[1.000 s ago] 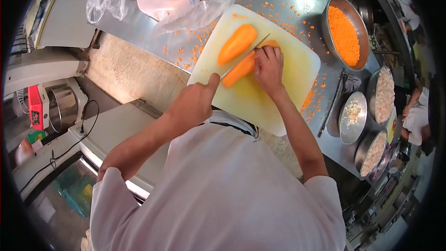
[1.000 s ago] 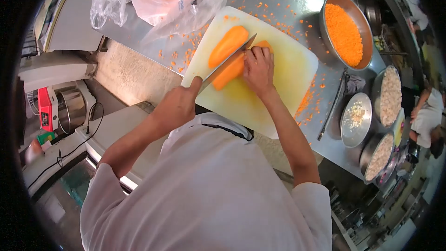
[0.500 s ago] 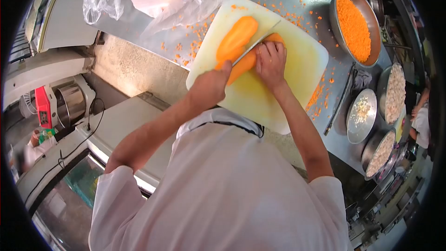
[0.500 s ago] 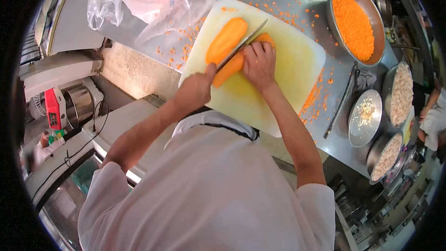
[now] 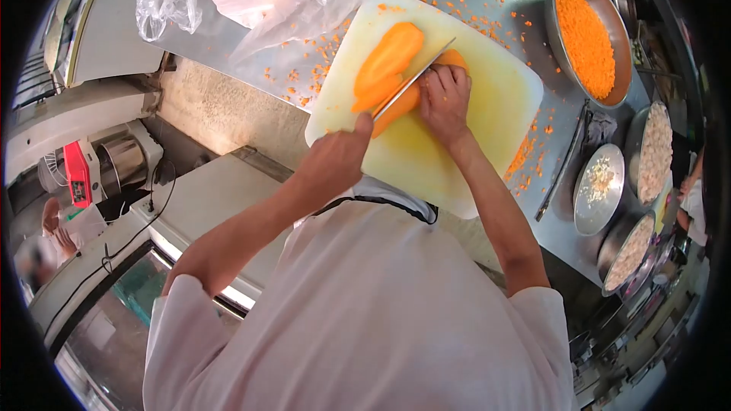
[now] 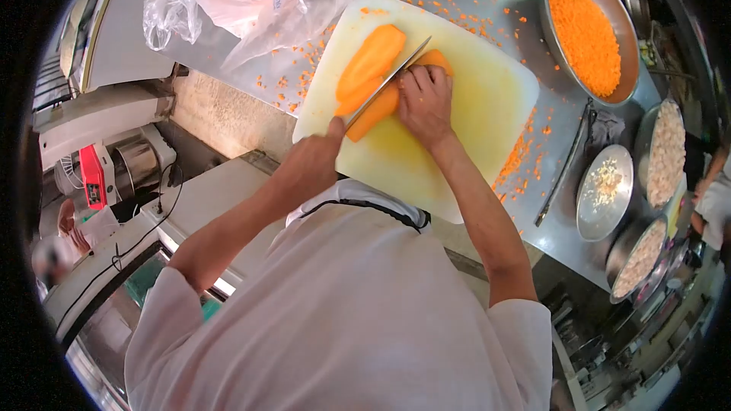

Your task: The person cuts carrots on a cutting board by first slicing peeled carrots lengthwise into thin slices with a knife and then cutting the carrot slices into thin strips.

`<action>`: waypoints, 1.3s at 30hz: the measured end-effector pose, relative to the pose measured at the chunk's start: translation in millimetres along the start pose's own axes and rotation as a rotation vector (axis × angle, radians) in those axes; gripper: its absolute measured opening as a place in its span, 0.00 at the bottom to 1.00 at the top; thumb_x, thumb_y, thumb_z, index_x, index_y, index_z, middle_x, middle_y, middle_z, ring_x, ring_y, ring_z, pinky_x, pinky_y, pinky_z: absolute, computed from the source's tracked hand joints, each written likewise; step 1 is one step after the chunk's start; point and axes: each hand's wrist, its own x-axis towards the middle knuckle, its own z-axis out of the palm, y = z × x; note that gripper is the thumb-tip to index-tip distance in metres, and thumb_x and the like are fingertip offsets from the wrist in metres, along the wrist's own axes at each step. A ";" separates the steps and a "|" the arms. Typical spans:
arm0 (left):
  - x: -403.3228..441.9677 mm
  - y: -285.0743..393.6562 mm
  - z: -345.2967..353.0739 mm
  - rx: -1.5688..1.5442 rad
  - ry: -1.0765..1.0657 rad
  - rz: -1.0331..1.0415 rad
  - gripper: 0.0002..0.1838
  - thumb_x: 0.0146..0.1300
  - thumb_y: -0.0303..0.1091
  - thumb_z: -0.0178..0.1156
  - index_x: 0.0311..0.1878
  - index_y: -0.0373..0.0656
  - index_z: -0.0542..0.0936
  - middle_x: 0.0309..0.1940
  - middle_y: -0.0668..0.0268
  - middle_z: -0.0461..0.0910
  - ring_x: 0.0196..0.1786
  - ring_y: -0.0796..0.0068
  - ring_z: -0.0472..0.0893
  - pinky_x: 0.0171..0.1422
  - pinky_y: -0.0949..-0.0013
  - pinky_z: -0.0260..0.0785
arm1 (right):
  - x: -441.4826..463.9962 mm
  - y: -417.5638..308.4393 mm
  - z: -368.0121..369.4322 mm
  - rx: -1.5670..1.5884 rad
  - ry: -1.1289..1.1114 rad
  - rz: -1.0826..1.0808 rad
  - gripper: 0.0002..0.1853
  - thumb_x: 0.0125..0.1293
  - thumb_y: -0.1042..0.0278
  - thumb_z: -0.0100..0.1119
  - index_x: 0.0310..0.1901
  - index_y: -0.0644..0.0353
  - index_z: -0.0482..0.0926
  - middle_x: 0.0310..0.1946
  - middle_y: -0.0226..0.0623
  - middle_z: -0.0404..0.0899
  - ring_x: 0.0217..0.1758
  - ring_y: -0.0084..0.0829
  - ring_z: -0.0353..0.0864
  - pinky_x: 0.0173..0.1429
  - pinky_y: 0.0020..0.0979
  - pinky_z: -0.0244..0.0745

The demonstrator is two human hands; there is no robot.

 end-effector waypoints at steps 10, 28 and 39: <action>-24.2 9.8 -24.7 -0.042 0.119 0.089 0.21 0.51 0.15 0.49 0.50 0.32 0.60 0.17 0.46 0.73 0.23 0.39 0.76 0.28 0.44 0.65 | -2.1 1.6 2.4 -0.015 0.041 -0.004 0.09 0.57 0.73 0.59 0.40 0.59 0.76 0.41 0.36 0.76 0.46 0.40 0.71 0.46 0.41 0.64; -1.6 -0.9 -5.2 -0.045 0.135 0.085 0.21 0.52 0.17 0.50 0.50 0.33 0.61 0.18 0.46 0.74 0.25 0.40 0.77 0.29 0.45 0.68 | -4.8 7.2 -3.0 0.083 0.032 -0.011 0.09 0.57 0.74 0.59 0.41 0.62 0.77 0.41 0.40 0.74 0.46 0.43 0.70 0.50 0.43 0.66; -4.1 6.1 10.7 0.013 0.001 -0.035 0.24 0.50 0.15 0.51 0.52 0.30 0.59 0.18 0.47 0.74 0.26 0.40 0.78 0.30 0.45 0.69 | -7.3 5.7 -0.1 0.080 0.029 0.023 0.12 0.53 0.77 0.59 0.41 0.62 0.77 0.42 0.38 0.75 0.47 0.42 0.70 0.51 0.43 0.66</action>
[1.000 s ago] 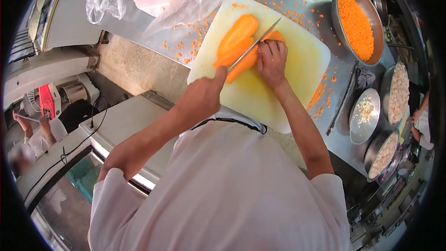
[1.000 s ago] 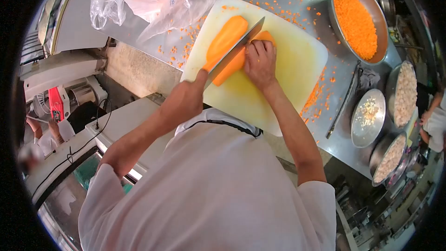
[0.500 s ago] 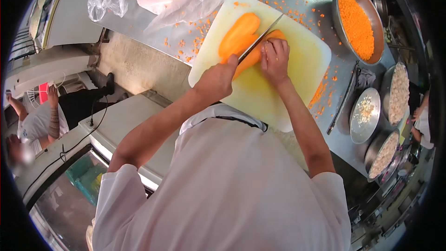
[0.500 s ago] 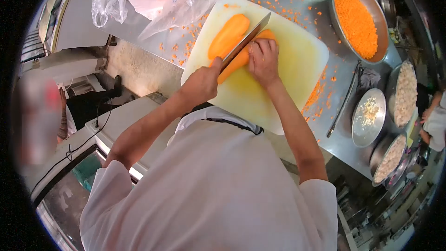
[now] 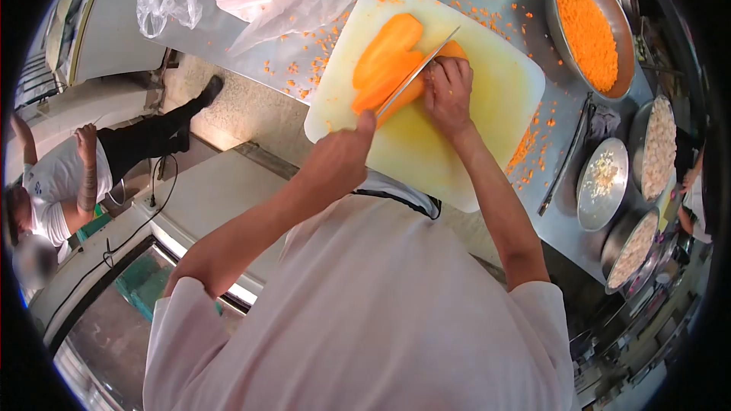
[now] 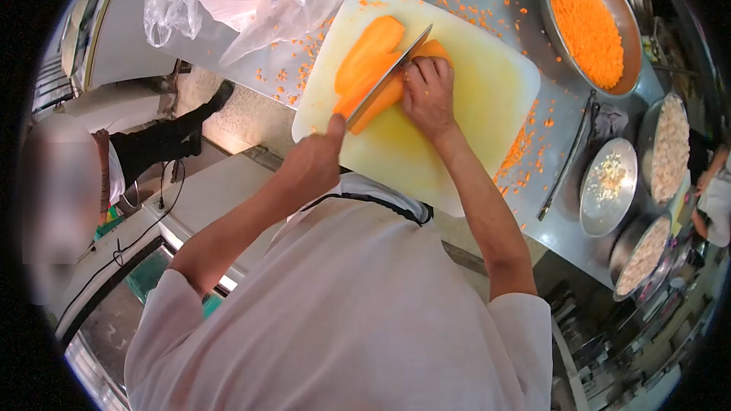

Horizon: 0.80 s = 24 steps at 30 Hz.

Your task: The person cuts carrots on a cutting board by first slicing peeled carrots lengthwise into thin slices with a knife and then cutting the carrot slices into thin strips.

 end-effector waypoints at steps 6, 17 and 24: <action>66.1 -0.9 9.2 -0.017 0.229 0.180 0.23 0.51 0.17 0.52 0.52 0.30 0.61 0.22 0.44 0.77 0.30 0.39 0.79 0.34 0.44 0.71 | 0.2 3.5 0.2 0.047 0.064 -0.031 0.12 0.52 0.77 0.60 0.40 0.60 0.78 0.41 0.38 0.75 0.45 0.43 0.71 0.50 0.43 0.67; 14.4 -17.8 22.5 -0.064 0.224 0.073 0.22 0.49 0.16 0.52 0.49 0.32 0.61 0.21 0.44 0.76 0.29 0.37 0.78 0.34 0.43 0.69 | 6.7 10.3 -3.9 -0.073 0.068 -0.019 0.09 0.56 0.74 0.59 0.40 0.59 0.79 0.37 0.36 0.74 0.41 0.41 0.70 0.45 0.41 0.67; -16.9 11.8 -16.5 -0.048 0.169 0.103 0.20 0.49 0.15 0.51 0.46 0.34 0.60 0.17 0.46 0.73 0.24 0.40 0.77 0.28 0.44 0.67 | 5.2 8.9 -5.8 -0.092 0.005 -0.014 0.06 0.62 0.72 0.57 0.39 0.62 0.79 0.37 0.39 0.74 0.40 0.42 0.69 0.46 0.39 0.66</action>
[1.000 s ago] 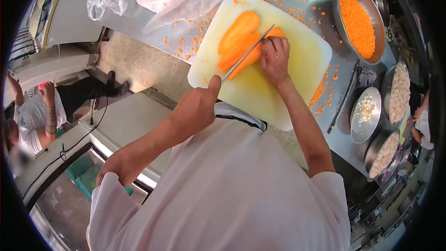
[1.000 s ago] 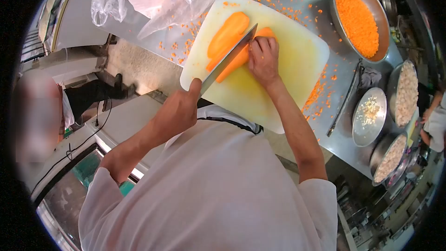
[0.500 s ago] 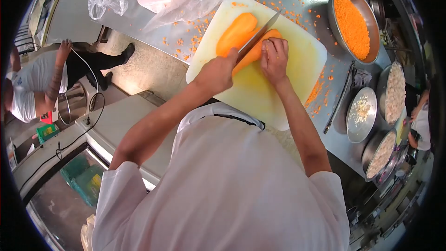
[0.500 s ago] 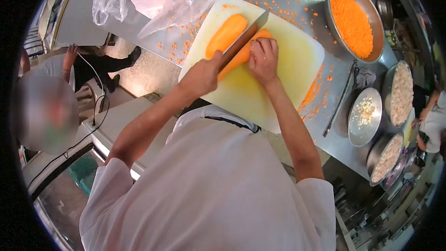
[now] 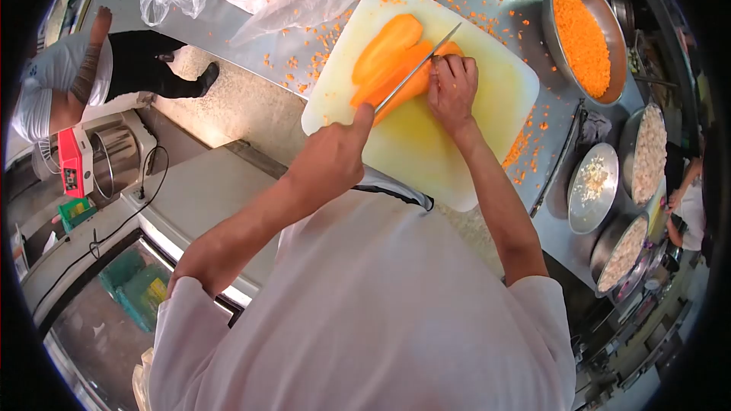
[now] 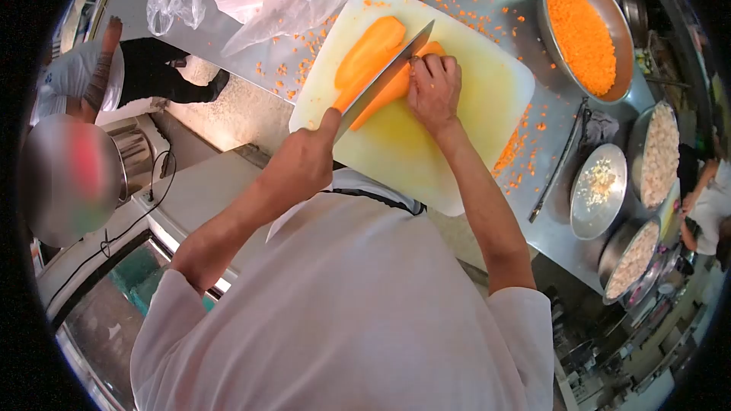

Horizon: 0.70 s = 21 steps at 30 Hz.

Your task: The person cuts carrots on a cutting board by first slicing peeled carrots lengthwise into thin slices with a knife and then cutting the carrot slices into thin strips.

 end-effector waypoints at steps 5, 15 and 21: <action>-4.6 -4.6 5.0 -0.003 -0.046 -0.004 0.21 0.49 0.15 0.51 0.48 0.32 0.59 0.17 0.47 0.73 0.23 0.41 0.76 0.27 0.45 0.67 | 0.0 1.9 1.5 0.019 0.014 -0.005 0.11 0.53 0.73 0.61 0.40 0.57 0.79 0.35 0.33 0.73 0.41 0.39 0.69 0.43 0.41 0.65; 88.0 -2.6 29.2 0.007 0.052 0.093 0.19 0.50 0.16 0.52 0.48 0.31 0.62 0.21 0.44 0.76 0.29 0.39 0.79 0.32 0.44 0.69 | -1.9 4.0 1.4 0.009 0.008 -0.016 0.11 0.54 0.73 0.60 0.40 0.56 0.78 0.36 0.33 0.73 0.41 0.39 0.69 0.44 0.41 0.65; 3.8 -11.6 21.1 0.012 -0.073 -0.039 0.21 0.49 0.17 0.52 0.48 0.30 0.62 0.20 0.44 0.75 0.28 0.39 0.78 0.32 0.45 0.70 | -3.7 4.3 5.2 0.021 0.043 -0.008 0.09 0.57 0.71 0.59 0.40 0.58 0.79 0.37 0.34 0.74 0.41 0.40 0.70 0.45 0.41 0.66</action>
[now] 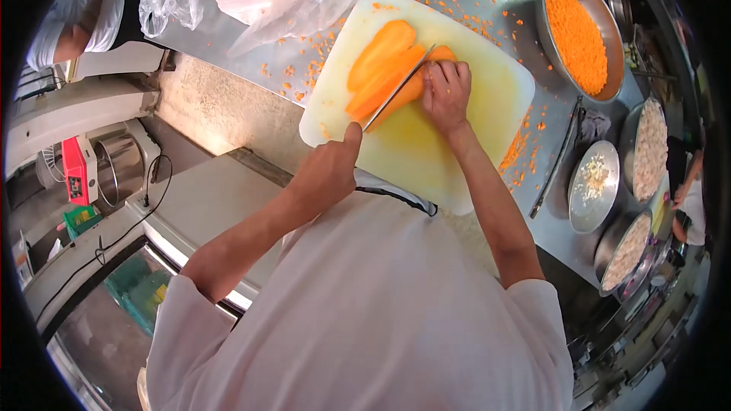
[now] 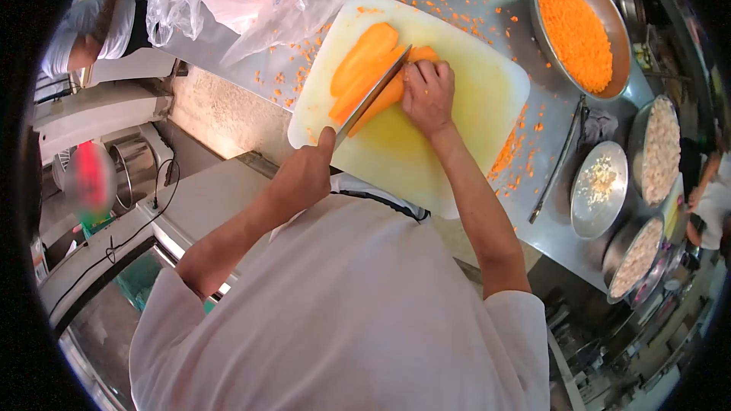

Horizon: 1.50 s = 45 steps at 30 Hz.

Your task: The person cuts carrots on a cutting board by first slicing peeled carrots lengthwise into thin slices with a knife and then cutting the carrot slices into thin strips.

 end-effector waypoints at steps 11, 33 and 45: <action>25.7 8.2 -14.8 -0.061 0.121 0.074 0.21 0.49 0.16 0.52 0.48 0.32 0.62 0.18 0.47 0.74 0.24 0.41 0.77 0.27 0.45 0.67 | 3.5 2.8 -8.0 0.087 -0.001 0.029 0.09 0.57 0.76 0.56 0.41 0.62 0.78 0.37 0.41 0.74 0.39 0.44 0.69 0.44 0.41 0.68; 91.1 -2.2 -0.5 -0.107 0.203 0.243 0.16 0.54 0.16 0.49 0.45 0.33 0.60 0.17 0.42 0.72 0.24 0.37 0.76 0.27 0.44 0.67 | 0.7 8.2 0.3 0.067 0.048 -0.003 0.11 0.53 0.77 0.58 0.39 0.62 0.78 0.36 0.39 0.74 0.37 0.43 0.70 0.42 0.40 0.69; 32.5 18.8 -22.2 -0.032 0.041 0.140 0.17 0.50 0.15 0.51 0.45 0.32 0.61 0.19 0.45 0.75 0.25 0.40 0.77 0.28 0.45 0.68 | 2.2 4.1 -2.5 0.092 0.048 0.020 0.09 0.53 0.78 0.58 0.38 0.64 0.77 0.36 0.41 0.73 0.37 0.43 0.70 0.43 0.40 0.69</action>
